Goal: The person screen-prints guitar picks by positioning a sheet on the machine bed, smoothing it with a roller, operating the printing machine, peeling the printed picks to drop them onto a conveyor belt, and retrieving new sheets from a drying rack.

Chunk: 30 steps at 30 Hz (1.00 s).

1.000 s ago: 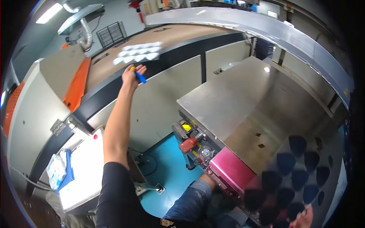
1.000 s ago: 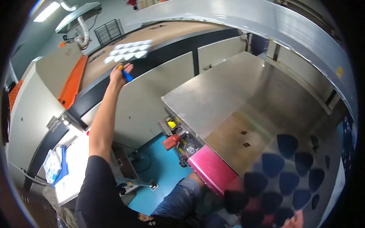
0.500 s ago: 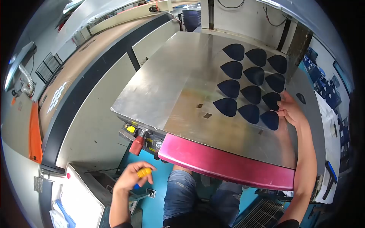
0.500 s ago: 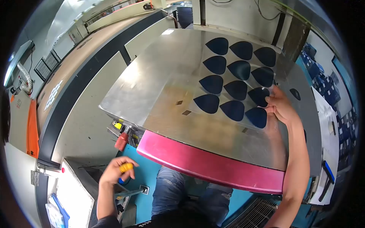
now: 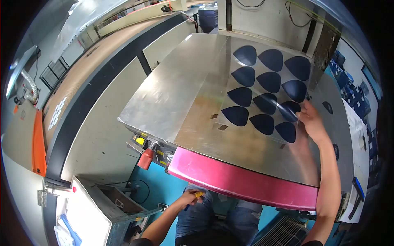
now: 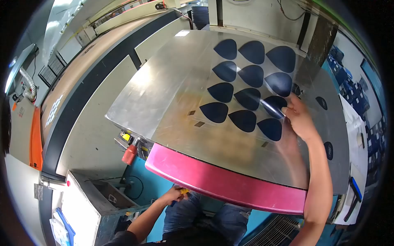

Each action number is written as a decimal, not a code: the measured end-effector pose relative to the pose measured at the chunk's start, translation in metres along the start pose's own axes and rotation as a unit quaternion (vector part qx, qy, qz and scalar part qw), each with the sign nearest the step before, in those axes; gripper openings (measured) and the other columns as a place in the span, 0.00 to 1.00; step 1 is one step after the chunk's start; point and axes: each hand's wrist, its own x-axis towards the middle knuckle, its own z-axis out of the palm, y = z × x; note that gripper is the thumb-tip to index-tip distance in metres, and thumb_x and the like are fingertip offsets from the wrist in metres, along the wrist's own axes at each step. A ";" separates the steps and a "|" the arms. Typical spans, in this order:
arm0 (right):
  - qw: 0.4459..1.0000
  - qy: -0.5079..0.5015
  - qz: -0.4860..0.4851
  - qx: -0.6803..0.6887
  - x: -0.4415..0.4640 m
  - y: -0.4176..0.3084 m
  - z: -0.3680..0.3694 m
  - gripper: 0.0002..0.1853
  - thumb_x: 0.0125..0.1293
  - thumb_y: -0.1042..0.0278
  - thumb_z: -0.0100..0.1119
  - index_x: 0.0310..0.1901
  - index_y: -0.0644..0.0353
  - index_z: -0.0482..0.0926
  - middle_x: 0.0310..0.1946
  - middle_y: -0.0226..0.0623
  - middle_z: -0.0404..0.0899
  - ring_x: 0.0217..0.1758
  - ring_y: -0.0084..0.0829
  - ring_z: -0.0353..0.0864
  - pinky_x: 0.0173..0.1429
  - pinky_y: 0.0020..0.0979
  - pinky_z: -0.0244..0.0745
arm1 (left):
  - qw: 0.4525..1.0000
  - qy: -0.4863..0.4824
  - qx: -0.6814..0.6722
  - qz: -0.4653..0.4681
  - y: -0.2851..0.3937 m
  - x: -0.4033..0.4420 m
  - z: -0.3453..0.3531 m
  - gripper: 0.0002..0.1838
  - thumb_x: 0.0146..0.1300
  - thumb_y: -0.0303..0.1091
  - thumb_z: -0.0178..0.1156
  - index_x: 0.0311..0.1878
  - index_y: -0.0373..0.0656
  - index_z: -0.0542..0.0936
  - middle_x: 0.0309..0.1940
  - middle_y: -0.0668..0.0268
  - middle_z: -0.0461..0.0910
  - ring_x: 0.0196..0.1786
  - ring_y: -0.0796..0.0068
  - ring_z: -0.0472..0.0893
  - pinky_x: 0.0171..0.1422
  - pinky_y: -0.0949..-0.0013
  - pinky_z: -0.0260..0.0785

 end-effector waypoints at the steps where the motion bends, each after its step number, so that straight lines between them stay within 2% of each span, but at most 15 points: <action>1: 0.995 0.020 0.025 -0.095 0.000 -0.003 0.004 0.25 0.63 0.73 0.53 0.63 0.60 0.65 0.53 0.41 0.74 0.54 0.32 0.74 0.62 0.30 0.66 | 1.000 -0.005 0.010 -0.003 0.001 0.014 0.003 0.14 0.66 0.33 0.47 0.50 0.43 0.78 0.26 0.63 0.82 0.15 0.85 0.66 0.18 0.79 0.55; 6: 0.970 0.048 -0.012 -0.238 -0.026 0.024 -0.024 0.34 0.57 0.60 0.63 0.64 0.59 0.66 0.65 0.49 0.63 0.71 0.43 0.58 0.72 0.35 0.53 | 1.000 0.005 0.020 -0.016 0.007 0.045 0.006 0.14 0.66 0.35 0.47 0.48 0.43 0.79 0.25 0.57 0.81 0.15 0.83 0.65 0.17 0.77 0.55; 8: 0.937 0.088 0.029 -0.337 -0.057 0.062 -0.088 0.32 0.57 0.61 0.63 0.63 0.60 0.68 0.66 0.48 0.63 0.71 0.43 0.58 0.73 0.36 0.52 | 1.000 0.012 0.015 -0.016 0.020 0.032 0.007 0.14 0.66 0.34 0.47 0.48 0.42 0.79 0.25 0.53 0.80 0.15 0.81 0.65 0.16 0.76 0.55; 11: 0.932 0.280 0.115 -0.201 -0.146 0.201 -0.248 0.27 0.66 0.55 0.55 0.62 0.62 0.69 0.63 0.54 0.66 0.67 0.46 0.65 0.70 0.34 0.57 | 1.000 -0.013 -0.012 -0.006 -0.001 0.046 -0.011 0.14 0.66 0.33 0.47 0.48 0.41 0.78 0.26 0.53 0.80 0.15 0.81 0.66 0.15 0.76 0.55; 12: 0.791 0.355 0.250 -0.432 -0.200 0.231 -0.300 0.26 0.68 0.56 0.50 0.62 0.63 0.69 0.55 0.57 0.73 0.61 0.49 0.71 0.64 0.37 0.66 | 1.000 -0.007 -0.019 -0.008 0.001 0.044 -0.010 0.13 0.66 0.33 0.47 0.47 0.40 0.78 0.26 0.52 0.80 0.15 0.80 0.66 0.15 0.76 0.55; 13: 0.645 0.179 0.223 -0.709 -0.280 0.301 -0.378 0.27 0.67 0.54 0.48 0.62 0.64 0.69 0.48 0.60 0.76 0.55 0.51 0.75 0.56 0.41 0.72 | 1.000 -0.001 -0.026 -0.010 0.005 0.038 -0.007 0.13 0.66 0.34 0.47 0.45 0.39 0.78 0.26 0.52 0.80 0.15 0.80 0.66 0.15 0.76 0.55; 15: 0.576 0.188 0.434 -0.667 -0.366 0.253 -0.351 0.29 0.64 0.52 0.52 0.60 0.64 0.70 0.42 0.59 0.78 0.48 0.52 0.77 0.51 0.42 0.72 | 0.999 0.010 -0.033 -0.015 0.006 0.037 -0.007 0.13 0.66 0.34 0.46 0.43 0.37 0.77 0.26 0.51 0.80 0.15 0.79 0.66 0.15 0.76 0.55; 16: 0.686 0.362 0.183 -0.604 -0.441 0.319 -0.391 0.26 0.65 0.58 0.48 0.61 0.63 0.70 0.40 0.58 0.79 0.43 0.50 0.77 0.51 0.39 0.71 | 0.999 0.014 -0.034 -0.016 0.004 0.039 -0.007 0.13 0.67 0.34 0.46 0.42 0.36 0.76 0.26 0.51 0.80 0.15 0.79 0.66 0.15 0.76 0.55; 18: 0.754 0.435 0.183 -0.457 -0.463 0.313 -0.385 0.27 0.62 0.71 0.37 0.64 0.63 0.67 0.35 0.58 0.78 0.37 0.42 0.76 0.46 0.38 0.68 | 0.999 0.017 -0.037 -0.016 -0.001 0.044 -0.013 0.13 0.68 0.35 0.45 0.41 0.35 0.75 0.25 0.50 0.80 0.14 0.78 0.66 0.15 0.76 0.55; 22: 0.695 0.390 0.445 -0.408 -0.453 0.214 -0.352 0.37 0.67 0.35 0.40 0.45 0.67 0.81 0.32 0.53 0.82 0.37 0.50 0.79 0.44 0.41 0.69 | 0.999 0.019 -0.033 -0.018 -0.004 0.048 -0.005 0.14 0.70 0.35 0.41 0.40 0.35 0.73 0.25 0.49 0.80 0.14 0.77 0.67 0.15 0.75 0.55; 24: 0.640 0.566 0.310 -0.418 -0.425 0.210 -0.325 0.36 0.65 0.34 0.42 0.42 0.67 0.81 0.24 0.47 0.78 0.28 0.40 0.76 0.37 0.39 0.68 | 1.000 0.021 -0.007 -0.003 0.004 0.047 0.004 0.14 0.69 0.34 0.39 0.38 0.35 0.72 0.25 0.49 0.80 0.15 0.77 0.67 0.14 0.75 0.54; 25: 0.712 0.537 0.350 -0.288 -0.414 0.207 -0.339 0.33 0.65 0.38 0.45 0.40 0.66 0.82 0.23 0.37 0.76 0.26 0.27 0.72 0.32 0.30 0.66 | 1.000 0.019 -0.011 0.001 0.004 0.050 0.007 0.14 0.69 0.34 0.39 0.38 0.35 0.72 0.25 0.49 0.80 0.15 0.77 0.67 0.14 0.75 0.54; 27: 0.850 0.487 0.191 -0.062 -0.300 0.137 -0.273 0.22 0.67 0.51 0.50 0.37 0.65 0.83 0.21 0.25 0.72 0.24 0.17 0.67 0.27 0.24 0.59 | 1.000 0.017 -0.017 0.005 0.000 0.054 0.008 0.15 0.69 0.34 0.39 0.38 0.35 0.72 0.26 0.50 0.80 0.15 0.77 0.67 0.14 0.75 0.54; 29: 0.856 0.348 0.242 -0.296 -0.199 0.076 -0.218 0.20 0.66 0.54 0.52 0.43 0.66 0.82 0.25 0.31 0.77 0.29 0.20 0.73 0.34 0.23 0.66 | 1.000 0.010 0.011 -0.007 0.002 0.058 0.008 0.15 0.70 0.36 0.40 0.39 0.36 0.73 0.27 0.50 0.80 0.15 0.78 0.67 0.15 0.74 0.54; 30: 0.867 0.333 0.154 -0.338 -0.152 0.036 -0.169 0.22 0.60 0.50 0.56 0.42 0.64 0.83 0.22 0.37 0.78 0.28 0.26 0.76 0.35 0.30 0.69 | 1.000 0.015 0.011 -0.012 0.007 0.057 0.011 0.15 0.70 0.36 0.40 0.39 0.36 0.73 0.27 0.50 0.80 0.15 0.78 0.67 0.15 0.74 0.54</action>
